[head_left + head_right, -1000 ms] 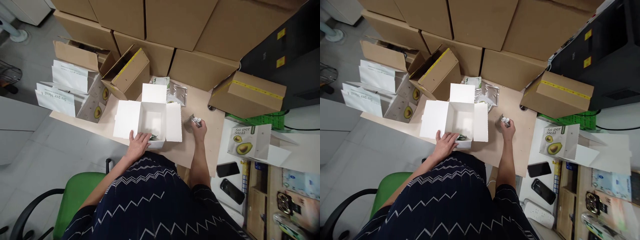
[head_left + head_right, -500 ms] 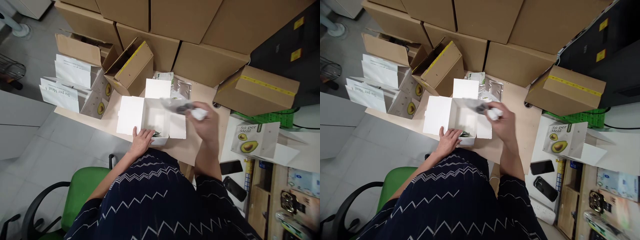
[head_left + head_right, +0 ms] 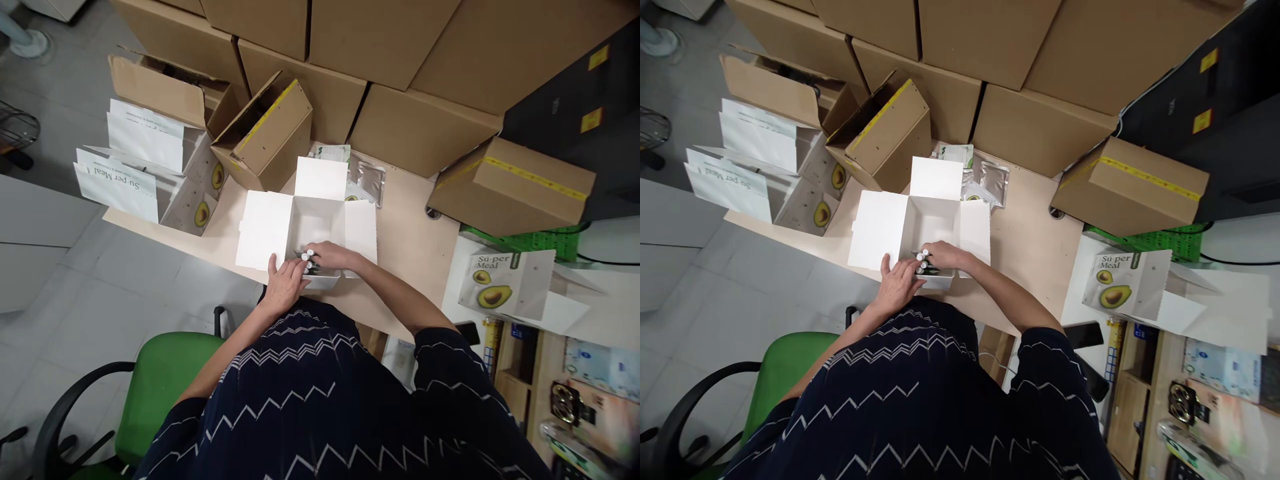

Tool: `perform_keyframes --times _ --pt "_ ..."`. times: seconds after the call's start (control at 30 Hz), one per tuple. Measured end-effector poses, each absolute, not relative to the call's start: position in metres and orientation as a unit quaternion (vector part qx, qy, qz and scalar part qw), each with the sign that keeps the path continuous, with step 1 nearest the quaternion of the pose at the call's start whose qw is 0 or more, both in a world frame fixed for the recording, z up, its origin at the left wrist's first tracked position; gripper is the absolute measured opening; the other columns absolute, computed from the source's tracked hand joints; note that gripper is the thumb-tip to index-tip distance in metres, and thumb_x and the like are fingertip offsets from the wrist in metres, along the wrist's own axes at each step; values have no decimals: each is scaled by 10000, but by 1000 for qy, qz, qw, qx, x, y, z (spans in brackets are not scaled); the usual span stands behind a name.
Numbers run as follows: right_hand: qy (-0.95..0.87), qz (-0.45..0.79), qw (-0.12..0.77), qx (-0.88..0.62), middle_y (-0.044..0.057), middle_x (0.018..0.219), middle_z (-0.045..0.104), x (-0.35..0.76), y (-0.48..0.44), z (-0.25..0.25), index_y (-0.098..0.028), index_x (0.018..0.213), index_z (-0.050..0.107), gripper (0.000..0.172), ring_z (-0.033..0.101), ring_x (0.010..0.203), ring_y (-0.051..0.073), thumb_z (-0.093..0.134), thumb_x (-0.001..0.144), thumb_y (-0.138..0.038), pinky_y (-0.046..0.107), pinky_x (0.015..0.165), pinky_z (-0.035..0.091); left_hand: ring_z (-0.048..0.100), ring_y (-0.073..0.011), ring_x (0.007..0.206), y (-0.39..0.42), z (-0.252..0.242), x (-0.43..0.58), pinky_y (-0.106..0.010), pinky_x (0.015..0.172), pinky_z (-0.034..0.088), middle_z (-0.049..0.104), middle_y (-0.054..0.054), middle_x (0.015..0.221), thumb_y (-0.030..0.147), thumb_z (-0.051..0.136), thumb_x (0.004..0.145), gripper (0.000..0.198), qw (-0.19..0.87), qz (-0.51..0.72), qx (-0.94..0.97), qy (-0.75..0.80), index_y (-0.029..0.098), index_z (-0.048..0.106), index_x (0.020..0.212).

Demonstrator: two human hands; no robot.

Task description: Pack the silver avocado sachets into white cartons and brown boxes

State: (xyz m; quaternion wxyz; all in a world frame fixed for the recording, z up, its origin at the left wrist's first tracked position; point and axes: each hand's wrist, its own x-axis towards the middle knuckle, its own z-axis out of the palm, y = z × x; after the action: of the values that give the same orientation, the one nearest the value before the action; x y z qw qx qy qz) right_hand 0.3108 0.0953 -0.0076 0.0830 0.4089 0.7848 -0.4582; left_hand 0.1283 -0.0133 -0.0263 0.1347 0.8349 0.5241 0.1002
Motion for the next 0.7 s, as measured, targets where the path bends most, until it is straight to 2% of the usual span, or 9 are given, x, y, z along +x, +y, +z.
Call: perform_keyframes --times 0.17,0.27,0.33,0.4,0.47,0.57,0.63,0.7 --pt "779 -469 73 409 101 1066 733 312 95 -13 -191 1163 652 325 633 941 226 496 881 -149 294 755 399 488 -334 1360 -13 -23 130 -647 1190 168 524 -239 1460 342 542 962 590 117 84 832 535 131 406 1497" --pt "777 -472 97 406 158 1114 721 308 92 -12 -133 1284 581 396 643 945 247 472 904 -163 313 751 421 401 -359 1434 -11 -19 131 -690 1171 155 456 -203 1540 320 493 982 617 105 57 848 516 173 322 1557" --pt "775 -461 113 416 199 1138 710 307 89 -5 -92 1375 511 476 652 948 270 478 908 -178 330 740 438 412 -361 1425 -11 -18 131 -711 1166 137 483 -182 1526 305 470 989 600 105 44 855 506 189 326 1560" --pt "778 -449 88 430 205 1163 703 310 86 10 -101 1403 507 515 656 980 288 510 896 -192 349 760 462 459 -351 1390 -10 -18 130 -712 1172 120 506 -176 1509 298 468 988 590 106 41 855 506 201 342 1556" --pt "773 -464 -10 432 157 1177 710 323 89 29 -165 1347 583 452 660 1009 269 527 903 -227 360 812 491 493 -335 1359 -10 -19 130 -705 1183 98 518 -173 1500 308 474 989 590 108 41 854 508 214 345 1557" --pt "697 -483 -265 458 53 1085 734 362 109 48 -257 1245 647 342 680 911 183 492 954 -344 333 811 528 511 -323 1340 -10 -20 130 -706 1188 71 533 -165 1489 328 476 993 590 110 42 853 508 231 342 1559" --pt "609 -421 -423 523 24 1000 727 392 133 43 -267 1233 639 346 672 816 146 481 963 -417 303 758 535 512 -319 1341 -10 -20 131 -705 1191 63 540 -158 1484 326 465 998 578 109 42 852 510 238 346 1557" --pt "539 -326 -483 608 30 943 714 417 157 22 -239 1195 644 348 658 777 138 497 953 -441 286 738 528 515 -314 1341 -9 -19 132 -699 1195 58 545 -152 1481 318 453 1003 563 108 41 851 512 243 357 1552"
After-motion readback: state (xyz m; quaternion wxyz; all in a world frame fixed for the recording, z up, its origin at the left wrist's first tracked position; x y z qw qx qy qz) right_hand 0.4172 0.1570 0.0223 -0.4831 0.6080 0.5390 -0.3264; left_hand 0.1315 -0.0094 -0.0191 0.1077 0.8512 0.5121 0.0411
